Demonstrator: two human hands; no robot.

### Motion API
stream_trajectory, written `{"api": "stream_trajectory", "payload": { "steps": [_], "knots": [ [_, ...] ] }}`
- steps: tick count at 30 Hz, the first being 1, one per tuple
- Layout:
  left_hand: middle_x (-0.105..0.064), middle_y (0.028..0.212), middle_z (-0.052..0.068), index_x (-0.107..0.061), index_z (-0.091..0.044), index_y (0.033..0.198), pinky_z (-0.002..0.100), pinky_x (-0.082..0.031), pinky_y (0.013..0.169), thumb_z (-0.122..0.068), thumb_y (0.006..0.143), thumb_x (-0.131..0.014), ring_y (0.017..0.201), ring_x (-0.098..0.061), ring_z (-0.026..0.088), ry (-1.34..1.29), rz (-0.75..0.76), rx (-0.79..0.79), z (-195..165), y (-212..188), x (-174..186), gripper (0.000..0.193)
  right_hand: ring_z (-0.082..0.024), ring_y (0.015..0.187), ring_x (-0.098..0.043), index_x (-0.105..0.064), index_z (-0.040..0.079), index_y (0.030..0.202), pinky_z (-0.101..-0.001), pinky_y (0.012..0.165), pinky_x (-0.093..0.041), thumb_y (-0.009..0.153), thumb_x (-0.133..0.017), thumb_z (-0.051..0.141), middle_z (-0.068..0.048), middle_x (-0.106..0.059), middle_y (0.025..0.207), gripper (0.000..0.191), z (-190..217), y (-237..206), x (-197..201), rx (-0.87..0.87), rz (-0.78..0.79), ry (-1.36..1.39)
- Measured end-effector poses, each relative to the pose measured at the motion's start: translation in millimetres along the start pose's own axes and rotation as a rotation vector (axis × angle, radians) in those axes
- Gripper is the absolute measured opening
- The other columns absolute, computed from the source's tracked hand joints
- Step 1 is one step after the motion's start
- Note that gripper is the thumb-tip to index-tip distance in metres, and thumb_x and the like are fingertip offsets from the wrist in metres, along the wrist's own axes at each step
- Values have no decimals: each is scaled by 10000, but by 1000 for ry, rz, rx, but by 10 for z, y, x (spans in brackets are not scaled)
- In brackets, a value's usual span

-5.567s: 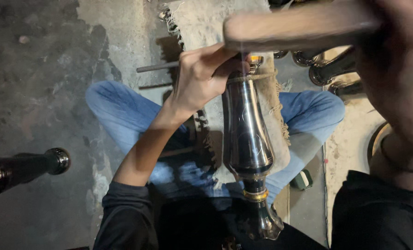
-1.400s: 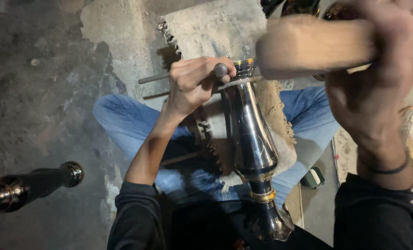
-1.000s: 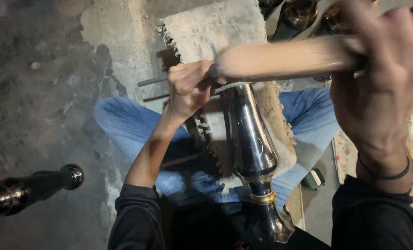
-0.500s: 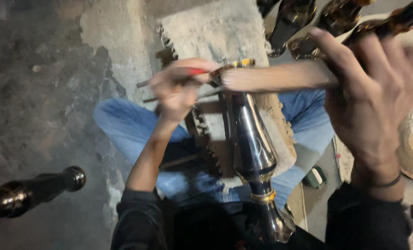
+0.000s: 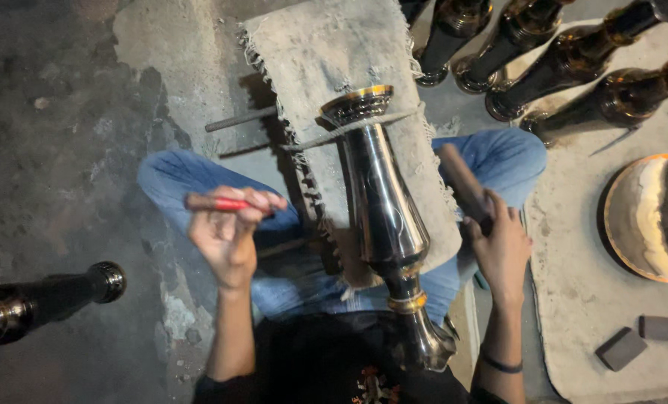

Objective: The person sits cross-legged on the floor with a brass vase held upright on a cloth-covered form. They hold a punch against the vase's surface and repeatedly strike it with a wooden mallet, working around the neck and body to decorate the metal, then set the punch down and pick up a phone at the end.

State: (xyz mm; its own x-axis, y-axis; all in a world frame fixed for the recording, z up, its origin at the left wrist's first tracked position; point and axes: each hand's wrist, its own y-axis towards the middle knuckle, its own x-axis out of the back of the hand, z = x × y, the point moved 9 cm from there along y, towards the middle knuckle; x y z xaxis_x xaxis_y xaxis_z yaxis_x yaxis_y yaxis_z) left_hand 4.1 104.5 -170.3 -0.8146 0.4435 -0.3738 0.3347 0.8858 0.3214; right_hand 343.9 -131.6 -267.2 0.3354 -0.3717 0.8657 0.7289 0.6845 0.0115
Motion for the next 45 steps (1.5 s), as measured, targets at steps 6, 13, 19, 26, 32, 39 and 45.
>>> {"api": "stream_trajectory", "payload": {
  "steps": [6,13,19,26,32,39,45],
  "knots": [
    [-663,1049,144,-538,-1,1148,445,-596,967,-2,1020,-630,1002,-703,282,31,-57,88,71,-295,-153,157,-254,934,-665,-715,67,1022,-370,842,-543,909,-775,228,-96,-697,969,206,215,-466,517,26,357,408],
    [-672,1116,145,-516,-18,1150,397,-538,1130,20,1057,-541,1092,-681,219,131,102,111,86,-52,-357,103,-289,981,-649,-626,29,990,-362,856,-509,575,-946,128,-124,-635,1003,533,1012,-1064,736,587,701,605],
    [-726,1042,139,-487,-60,1270,380,-591,880,-135,957,-752,846,-687,230,965,258,-64,12,296,-611,417,-231,827,-719,-655,49,866,-345,720,-572,564,-915,50,-56,-714,863,398,894,-1009,596,432,667,612],
    [-734,1132,147,-502,12,1418,515,-479,1122,-149,874,-825,1102,-721,265,1171,422,-401,-67,589,-948,652,-192,747,-765,-705,71,858,-326,663,-593,639,-900,35,-28,-770,814,296,859,-1011,680,620,608,677],
    [-712,853,60,-658,-51,1226,455,-576,1025,-1,929,-753,749,-724,214,1230,399,-530,-68,701,-891,316,-238,799,-751,-690,34,1015,-357,695,-647,646,-907,22,-93,-783,839,428,489,-886,846,595,477,883],
    [-645,775,56,-662,-86,1076,400,-521,600,-133,1000,-797,656,-664,220,1296,89,-540,-108,1262,-541,162,-260,800,-757,-588,63,1256,-402,725,-636,761,-857,-42,-145,-747,882,573,40,-910,881,639,321,1204],
    [-691,854,30,-630,-82,1165,357,-558,647,-144,1053,-742,741,-725,183,1168,118,-413,122,1333,-455,170,-226,873,-640,-518,95,1252,-452,875,-603,1010,-802,22,-78,-607,969,380,-619,-639,712,253,-260,1292]
  ]
}}
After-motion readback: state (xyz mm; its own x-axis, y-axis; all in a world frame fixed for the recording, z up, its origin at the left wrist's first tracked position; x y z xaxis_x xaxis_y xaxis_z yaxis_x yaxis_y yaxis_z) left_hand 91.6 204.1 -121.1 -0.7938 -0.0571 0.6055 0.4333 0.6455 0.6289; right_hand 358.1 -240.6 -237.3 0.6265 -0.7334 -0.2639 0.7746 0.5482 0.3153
